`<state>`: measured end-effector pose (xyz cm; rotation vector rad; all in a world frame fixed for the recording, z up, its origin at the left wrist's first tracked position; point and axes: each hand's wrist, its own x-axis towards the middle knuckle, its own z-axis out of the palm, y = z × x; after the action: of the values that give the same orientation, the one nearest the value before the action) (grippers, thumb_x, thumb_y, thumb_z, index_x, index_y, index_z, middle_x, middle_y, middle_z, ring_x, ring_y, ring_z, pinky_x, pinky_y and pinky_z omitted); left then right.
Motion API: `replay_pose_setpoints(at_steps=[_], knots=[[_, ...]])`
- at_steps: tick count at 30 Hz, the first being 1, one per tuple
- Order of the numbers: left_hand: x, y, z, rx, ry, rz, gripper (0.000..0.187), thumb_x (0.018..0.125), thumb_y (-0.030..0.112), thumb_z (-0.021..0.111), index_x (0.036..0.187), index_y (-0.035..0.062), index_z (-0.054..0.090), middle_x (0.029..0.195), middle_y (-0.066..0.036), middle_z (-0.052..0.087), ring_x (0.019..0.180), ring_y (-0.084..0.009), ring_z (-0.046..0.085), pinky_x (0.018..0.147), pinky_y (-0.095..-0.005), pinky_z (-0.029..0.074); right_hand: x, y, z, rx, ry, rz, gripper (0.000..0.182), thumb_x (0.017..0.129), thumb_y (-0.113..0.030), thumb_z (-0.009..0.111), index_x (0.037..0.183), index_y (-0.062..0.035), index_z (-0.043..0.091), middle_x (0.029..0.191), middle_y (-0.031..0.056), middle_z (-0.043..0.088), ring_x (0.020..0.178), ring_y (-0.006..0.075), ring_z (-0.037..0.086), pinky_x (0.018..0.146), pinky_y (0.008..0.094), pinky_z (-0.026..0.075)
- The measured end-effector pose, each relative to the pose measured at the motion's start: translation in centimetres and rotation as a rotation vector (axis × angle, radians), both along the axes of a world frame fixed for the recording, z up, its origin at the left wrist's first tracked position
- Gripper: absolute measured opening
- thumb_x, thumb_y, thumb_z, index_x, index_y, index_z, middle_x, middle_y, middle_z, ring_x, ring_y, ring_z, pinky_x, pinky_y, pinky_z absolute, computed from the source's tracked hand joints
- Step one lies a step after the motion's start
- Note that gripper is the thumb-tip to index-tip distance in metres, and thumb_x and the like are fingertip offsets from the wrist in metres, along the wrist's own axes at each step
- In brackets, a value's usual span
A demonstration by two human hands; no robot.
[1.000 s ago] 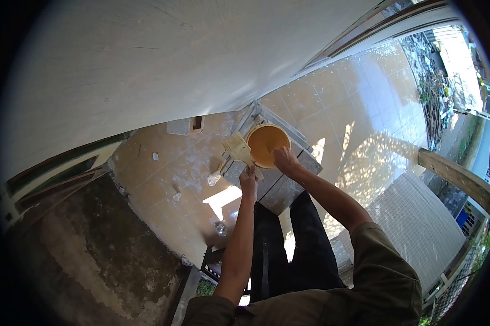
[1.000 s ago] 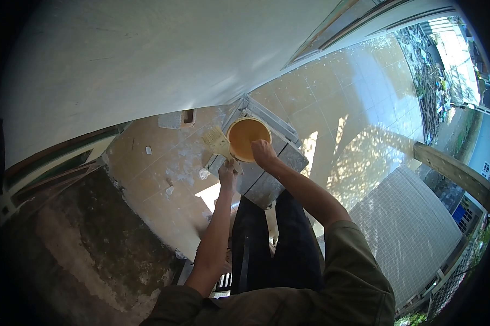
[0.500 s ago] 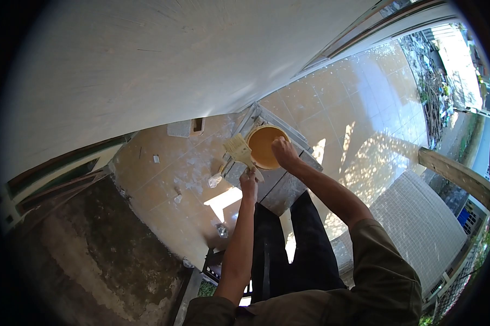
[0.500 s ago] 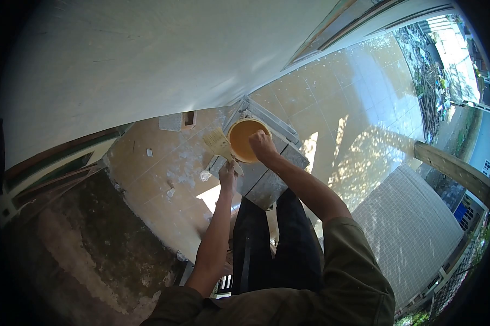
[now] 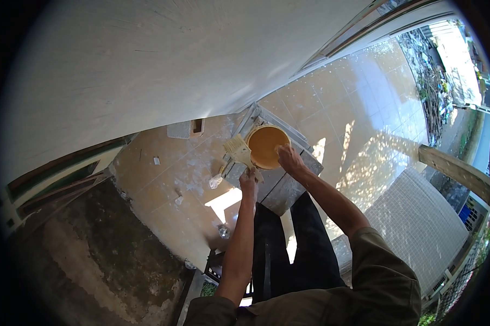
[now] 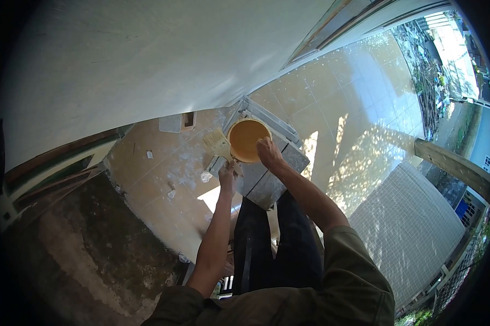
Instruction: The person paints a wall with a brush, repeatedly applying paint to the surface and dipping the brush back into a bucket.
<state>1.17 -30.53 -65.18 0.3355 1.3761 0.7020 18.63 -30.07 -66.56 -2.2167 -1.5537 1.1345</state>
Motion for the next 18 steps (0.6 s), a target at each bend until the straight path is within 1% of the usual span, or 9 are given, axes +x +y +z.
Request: replay_pose_setpoints(at_steps=[1,3,6,10,12,13,15,16,18], knots=[[-0.4,-0.1,-0.6,0.0,0.0,0.001,0.02,0.094,0.012,0.05,0.108,-0.0007,0.057,0.076,0.0,0.051,0.06,-0.0078,0.046,0.05,-0.0233,0.037,0.5,0.1,-0.2,-0.027,-0.001,0.055,0.014,0.07,-0.003,0.06,0.082,0.0045,0.059,0.085,0.0253,0.058,0.079,0.0399,0.061,0.069,0.0449,0.05],[-1.5,-0.6,-2.3,-0.031,-0.079,-0.101,0.031,0.092,0.014,0.054,0.119,-0.0001,0.049,0.103,-0.006,0.056,0.092,-0.0142,0.057,0.076,-0.0272,0.046,0.6,0.2,-0.4,-0.053,-0.004,0.112,0.011,0.069,-0.003,0.06,0.078,0.0045,0.06,0.082,0.0255,0.059,0.078,0.0401,0.061,0.068,0.0447,0.051],[-0.6,-0.6,-1.8,0.02,0.006,-0.041,0.026,0.094,0.011,0.049,0.116,-0.0014,0.055,0.078,-0.001,0.052,0.063,-0.0097,0.049,0.054,-0.026,0.042,-0.5,1.4,-0.9,0.062,0.032,0.154,0.008,0.07,-0.004,0.059,0.07,0.0043,0.06,0.077,0.0251,0.059,0.077,0.0396,0.061,0.068,0.0446,0.05],[-0.7,-0.5,-1.7,0.012,-0.011,-0.017,0.025,0.094,0.012,0.049,0.115,-0.0004,0.056,0.078,0.0,0.051,0.063,-0.0085,0.048,0.053,-0.0256,0.041,-1.6,4.1,-1.8,0.12,0.069,0.132,0.013,0.071,-0.006,0.061,0.08,0.0033,0.06,0.08,0.0228,0.058,0.078,0.0385,0.061,0.067,0.0443,0.05],[-1.4,-0.6,-2.3,-0.046,-0.032,-0.106,0.031,0.094,0.012,0.05,0.121,-0.0014,0.047,0.106,-0.008,0.056,0.099,-0.0173,0.056,0.08,-0.03,0.046,-1.4,4.6,-1.6,0.167,0.086,0.099,0.016,0.072,-0.007,0.061,0.084,0.0027,0.06,0.081,0.0219,0.057,0.078,0.0381,0.061,0.067,0.0442,0.049],[-1.2,-0.7,-2.2,-0.048,-0.031,-0.104,0.031,0.094,0.012,0.05,0.121,-0.0014,0.047,0.106,-0.008,0.056,0.099,-0.0173,0.056,0.08,-0.03,0.046,-1.2,4.7,-1.6,0.181,0.055,0.086,0.017,0.072,-0.007,0.061,0.087,0.002,0.059,0.083,0.0213,0.056,0.079,0.0377,0.061,0.068,0.0442,0.049],[-0.8,-0.7,-1.8,0.039,-0.01,-0.068,0.024,0.094,0.014,0.051,0.113,-0.0004,0.056,0.078,0.0,0.051,0.064,-0.0095,0.049,0.053,-0.0259,0.041,-0.9,4.3,-1.1,0.198,0.023,0.075,0.02,0.073,-0.007,0.061,0.091,0.0013,0.058,0.084,0.0207,0.056,0.081,0.0373,0.061,0.069,0.0441,0.049],[-0.9,-0.6,-1.7,0.041,-0.012,-0.066,0.024,0.094,0.014,0.051,0.113,-0.0004,0.056,0.078,0.0,0.051,0.064,-0.0095,0.049,0.053,-0.0259,0.041,-0.7,3.7,-0.8,0.165,0.005,0.057,0.011,0.076,-0.006,0.055,0.084,0.0022,0.056,0.084,0.0226,0.056,0.08,0.0373,0.061,0.068,0.0447,0.049],[-1.1,-0.4,-1.5,-0.041,-0.06,-0.085,0.029,0.094,0.011,0.05,0.12,-0.0015,0.048,0.102,-0.007,0.057,0.092,-0.0155,0.057,0.076,-0.0286,0.047,-0.3,2.3,-0.2,0.134,-0.015,0.04,0.01,0.08,-0.005,0.049,0.078,0.0031,0.054,0.084,0.0244,0.056,0.08,0.0373,0.061,0.067,0.0454,0.048]])
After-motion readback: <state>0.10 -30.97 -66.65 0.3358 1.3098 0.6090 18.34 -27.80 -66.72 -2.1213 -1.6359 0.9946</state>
